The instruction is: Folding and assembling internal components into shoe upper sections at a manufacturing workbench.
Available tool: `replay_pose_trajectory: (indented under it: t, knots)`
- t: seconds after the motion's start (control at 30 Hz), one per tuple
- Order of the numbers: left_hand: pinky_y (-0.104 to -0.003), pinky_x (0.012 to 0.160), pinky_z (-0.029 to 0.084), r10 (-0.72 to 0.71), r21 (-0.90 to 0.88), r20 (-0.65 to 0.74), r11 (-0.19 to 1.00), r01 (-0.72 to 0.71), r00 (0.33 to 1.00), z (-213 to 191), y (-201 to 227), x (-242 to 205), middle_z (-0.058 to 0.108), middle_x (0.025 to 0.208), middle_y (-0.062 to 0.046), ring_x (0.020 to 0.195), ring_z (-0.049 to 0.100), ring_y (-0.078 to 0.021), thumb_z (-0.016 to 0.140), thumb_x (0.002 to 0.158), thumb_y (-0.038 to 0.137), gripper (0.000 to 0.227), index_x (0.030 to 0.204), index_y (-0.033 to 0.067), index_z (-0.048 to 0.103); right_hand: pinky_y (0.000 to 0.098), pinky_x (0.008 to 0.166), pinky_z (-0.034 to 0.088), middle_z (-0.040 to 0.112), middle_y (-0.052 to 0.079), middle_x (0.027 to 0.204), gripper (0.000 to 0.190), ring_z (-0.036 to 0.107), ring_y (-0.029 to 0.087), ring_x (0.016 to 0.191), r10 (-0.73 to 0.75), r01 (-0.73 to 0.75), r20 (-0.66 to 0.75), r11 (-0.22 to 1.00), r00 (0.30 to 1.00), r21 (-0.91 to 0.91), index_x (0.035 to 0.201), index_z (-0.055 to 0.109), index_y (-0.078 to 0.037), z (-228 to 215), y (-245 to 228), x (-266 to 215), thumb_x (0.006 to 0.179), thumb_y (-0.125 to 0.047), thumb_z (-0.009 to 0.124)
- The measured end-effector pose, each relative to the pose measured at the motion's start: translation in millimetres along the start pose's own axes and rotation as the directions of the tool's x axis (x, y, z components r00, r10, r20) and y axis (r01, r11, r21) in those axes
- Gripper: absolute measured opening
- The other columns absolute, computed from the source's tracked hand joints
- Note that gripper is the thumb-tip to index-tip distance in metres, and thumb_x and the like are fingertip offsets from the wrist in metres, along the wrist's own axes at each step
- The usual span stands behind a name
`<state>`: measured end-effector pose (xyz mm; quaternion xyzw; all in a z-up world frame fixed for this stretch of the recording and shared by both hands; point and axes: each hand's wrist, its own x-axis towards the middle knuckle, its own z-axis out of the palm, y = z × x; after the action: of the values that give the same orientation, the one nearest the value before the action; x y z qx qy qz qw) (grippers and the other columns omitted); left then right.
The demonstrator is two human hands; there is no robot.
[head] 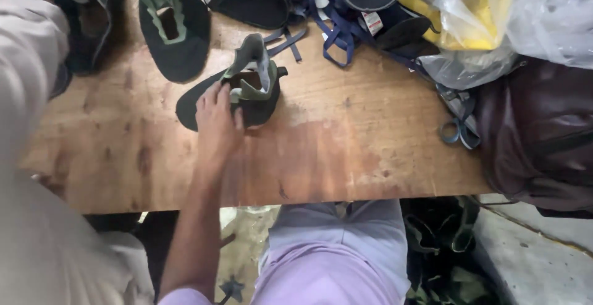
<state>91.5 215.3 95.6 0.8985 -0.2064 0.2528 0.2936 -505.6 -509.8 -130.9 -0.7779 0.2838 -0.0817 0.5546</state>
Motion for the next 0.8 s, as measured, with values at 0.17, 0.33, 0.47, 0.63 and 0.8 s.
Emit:
replay_pose_trajectory:
  t: [0.17, 0.33, 0.47, 0.63, 0.8]
  knots:
    - [-0.052, 0.096, 0.048, -0.075, 0.021, 0.304, 0.997, 0.072, 0.950, 9.0, -42.0, 9.8, 0.065, 0.123, -0.026, 0.116, 0.057, -0.0466, 0.078, 0.079, 0.012, 0.054, 0.128, -0.0008, 0.059, 0.0401, 0.088, 0.054, 0.073, 0.016, 0.112, 0.056, 0.069, 0.026, 0.096, -0.128, 0.127, -0.013, 0.989, 0.992, -0.070, 0.162, 0.043, -0.004, 123.5, -64.8, 46.3, 0.107, -0.014, 0.045]
    - [-0.055, 0.068, 0.054, -0.209, 0.091, 0.617, 0.977, 0.195, 0.758, -45.8, 96.0, 30.7, 0.072, 0.087, -0.021, 0.079, 0.069, -0.0436, 0.072, 0.094, 0.045, 0.042, 0.115, 0.0106, 0.061, 0.0453, 0.102, 0.051, 0.066, 0.019, 0.136, 0.063, 0.066, 0.037, 0.123, -0.314, 0.301, 0.066, 0.795, 0.947, -0.526, 0.159, 0.039, -0.004, 325.6, -415.0, 6.0, 0.098, -0.008, 0.052]
    - [-0.051, 0.067, 0.056, -0.088, -0.247, 0.583, 0.928, 0.279, 0.807, -20.2, 155.7, -5.0, 0.073, 0.085, -0.019, 0.076, 0.072, -0.0391, 0.071, 0.092, 0.043, 0.042, 0.109, 0.0066, 0.060, 0.0516, 0.111, 0.041, 0.044, 0.031, 0.153, 0.078, 0.047, 0.051, 0.138, -0.758, 0.685, 0.149, 0.464, 0.635, -0.561, 0.152, 0.036, 0.004, 392.3, -444.7, 28.9, 0.088, -0.027, 0.068]
    - [-0.050, 0.070, 0.056, 0.261, -0.527, 0.655, 0.830, 0.181, 0.709, -18.6, 200.7, -30.6, 0.070, 0.088, -0.021, 0.080, 0.071, -0.0398, 0.066, 0.099, 0.031, 0.030, 0.110, 0.0036, 0.063, 0.0442, 0.112, 0.048, 0.054, 0.026, 0.151, 0.054, 0.059, 0.042, 0.136, -0.733, 0.676, 0.086, 0.568, 0.675, -0.470, 0.150, 0.052, -0.003, 393.6, -449.5, 34.0, 0.096, -0.009, 0.061]
    - [-0.047, 0.082, 0.055, 0.275, -0.527, 0.362, 0.848, -0.048, 0.891, -33.8, 185.0, 12.9, 0.070, 0.096, -0.017, 0.092, 0.070, -0.0363, 0.059, 0.105, 0.028, 0.021, 0.114, 0.0090, 0.064, 0.0380, 0.099, 0.055, 0.066, 0.019, 0.137, 0.050, 0.069, 0.033, 0.117, -0.622, 0.599, 0.046, 0.728, 0.782, -0.333, 0.146, 0.058, -0.006, 363.7, -443.7, 25.0, 0.097, -0.004, 0.060]
